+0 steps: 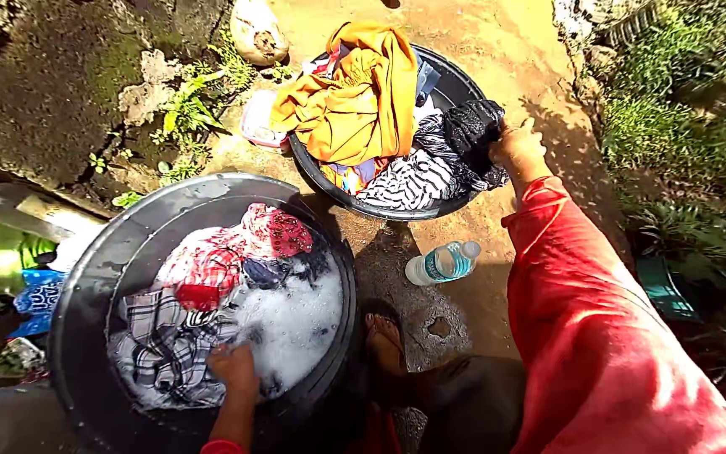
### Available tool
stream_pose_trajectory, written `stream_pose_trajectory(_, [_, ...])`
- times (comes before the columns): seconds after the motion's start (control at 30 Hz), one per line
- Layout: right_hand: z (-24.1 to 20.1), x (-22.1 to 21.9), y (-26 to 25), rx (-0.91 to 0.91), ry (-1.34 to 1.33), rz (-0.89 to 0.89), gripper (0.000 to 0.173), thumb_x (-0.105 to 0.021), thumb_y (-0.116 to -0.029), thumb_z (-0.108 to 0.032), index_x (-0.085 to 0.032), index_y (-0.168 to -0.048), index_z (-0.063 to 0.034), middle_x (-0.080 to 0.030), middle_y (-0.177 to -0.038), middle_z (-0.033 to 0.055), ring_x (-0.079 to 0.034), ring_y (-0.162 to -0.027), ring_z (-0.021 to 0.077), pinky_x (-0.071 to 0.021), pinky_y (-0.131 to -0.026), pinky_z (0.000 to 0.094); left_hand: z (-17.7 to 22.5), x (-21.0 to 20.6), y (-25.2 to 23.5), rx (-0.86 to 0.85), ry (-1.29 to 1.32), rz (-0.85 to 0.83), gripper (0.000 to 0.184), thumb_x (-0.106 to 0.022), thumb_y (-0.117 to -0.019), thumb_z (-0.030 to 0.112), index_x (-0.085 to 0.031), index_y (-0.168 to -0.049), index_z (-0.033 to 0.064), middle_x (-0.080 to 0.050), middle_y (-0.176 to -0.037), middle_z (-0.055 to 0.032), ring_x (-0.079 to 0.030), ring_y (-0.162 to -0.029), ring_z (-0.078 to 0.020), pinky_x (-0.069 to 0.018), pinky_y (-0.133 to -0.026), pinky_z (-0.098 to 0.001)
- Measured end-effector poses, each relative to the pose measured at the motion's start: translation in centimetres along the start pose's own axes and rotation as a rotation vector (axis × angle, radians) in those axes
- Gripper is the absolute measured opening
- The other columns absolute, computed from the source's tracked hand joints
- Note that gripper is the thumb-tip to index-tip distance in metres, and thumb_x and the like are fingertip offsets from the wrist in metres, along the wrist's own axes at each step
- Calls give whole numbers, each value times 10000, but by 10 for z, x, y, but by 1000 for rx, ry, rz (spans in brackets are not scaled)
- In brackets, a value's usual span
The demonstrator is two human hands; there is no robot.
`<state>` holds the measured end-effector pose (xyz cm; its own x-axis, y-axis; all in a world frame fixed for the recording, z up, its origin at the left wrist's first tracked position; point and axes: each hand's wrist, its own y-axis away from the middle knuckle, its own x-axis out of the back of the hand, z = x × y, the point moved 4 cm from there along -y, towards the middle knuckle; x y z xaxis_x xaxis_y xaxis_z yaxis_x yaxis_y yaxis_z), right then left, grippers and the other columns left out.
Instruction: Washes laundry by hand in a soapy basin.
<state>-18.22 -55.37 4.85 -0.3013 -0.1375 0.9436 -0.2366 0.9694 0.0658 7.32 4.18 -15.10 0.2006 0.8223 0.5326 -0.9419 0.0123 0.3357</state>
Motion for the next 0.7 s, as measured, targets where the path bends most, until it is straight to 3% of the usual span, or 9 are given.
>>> stream_pose_trajectory(0.07, [-30,27,12,182,53,-9,651,-671,-943,-185,-441,-1542,-76,-364,-1516,402,-373,-1353,642,-324,-979,830,7,10,20,198,304,-31,340,-562,-955,19,-503,-1275,-79,-553,-1131,-207,-539,-951,-246,-500,-825,-426])
stream_pose_trajectory(0.13, [-79,33,39,447,40,-182,457,-617,-1031,-194,-543,-1446,-17,-581,-1339,355,-550,-1250,547,-383,-1031,726,7,23,33,278,568,-66,63,-461,-940,16,-472,-943,77,-498,-756,-27,-496,-620,-103,-480,-557,-284])
stream_pose_trajectory(0.2, [-142,32,94,681,-9,-395,351,-577,-1053,-153,-595,-1369,-1,-658,-1236,280,-632,-1130,437,-427,-1021,633,17,40,38,307,720,-148,130,-410,-964,12,-450,-885,107,-479,-687,-7,-481,-572,-107,-471,-534,-290])
stream_pose_trajectory(0.27, [-197,18,160,867,37,-543,319,-596,-1043,-158,-644,-1333,-37,-683,-1224,222,-640,-1138,384,-422,-1028,624,36,65,42,280,733,-194,160,-412,-968,7,-460,-859,115,-487,-654,1,-485,-548,-99,-467,-518,-279])
stream_pose_trajectory(0.4, [-271,-71,287,1172,131,-864,542,-734,-957,-300,-579,-1451,-138,-647,-1349,166,-595,-1265,364,-404,-1091,622,102,123,53,66,694,-244,200,-456,-887,-39,-475,-799,140,-479,-606,46,-456,-496,-46,-414,-457,-223])
stream_pose_trajectory(0.5, [-291,-154,361,1179,-174,-1008,728,-803,-899,-306,-492,-1504,-48,-555,-1449,244,-545,-1320,408,-395,-1122,597,144,157,59,-63,743,-295,215,-448,-826,-58,-502,-830,151,-547,-661,48,-534,-565,-42,-470,-514,-229])
stream_pose_trajectory(0.57, [-297,-196,394,1105,-364,-952,685,-821,-864,-395,-603,-1344,43,-636,-1306,273,-612,-1225,405,-466,-1060,593,161,176,64,-139,802,-352,220,-448,-786,-53,-531,-804,150,-606,-675,37,-597,-601,-53,-523,-548,-242])
stream_pose_trajectory(0.6, [-303,-202,409,1031,-438,-992,668,-795,-898,-361,-585,-1340,93,-613,-1331,294,-578,-1277,396,-422,-1112,574,168,183,68,-170,826,-395,222,-422,-804,-33,-521,-783,164,-604,-663,44,-597,-599,-49,-521,-554,-239])
stream_pose_trajectory(0.7, [-318,-190,432,819,-879,-941,439,-722,-956,-161,-590,-1306,68,-663,-1257,199,-624,-1193,206,-474,-1084,387,187,200,73,-266,893,-514,248,-385,-819,1,-533,-730,179,-630,-652,42,-621,-601,-45,-535,-567,-229])
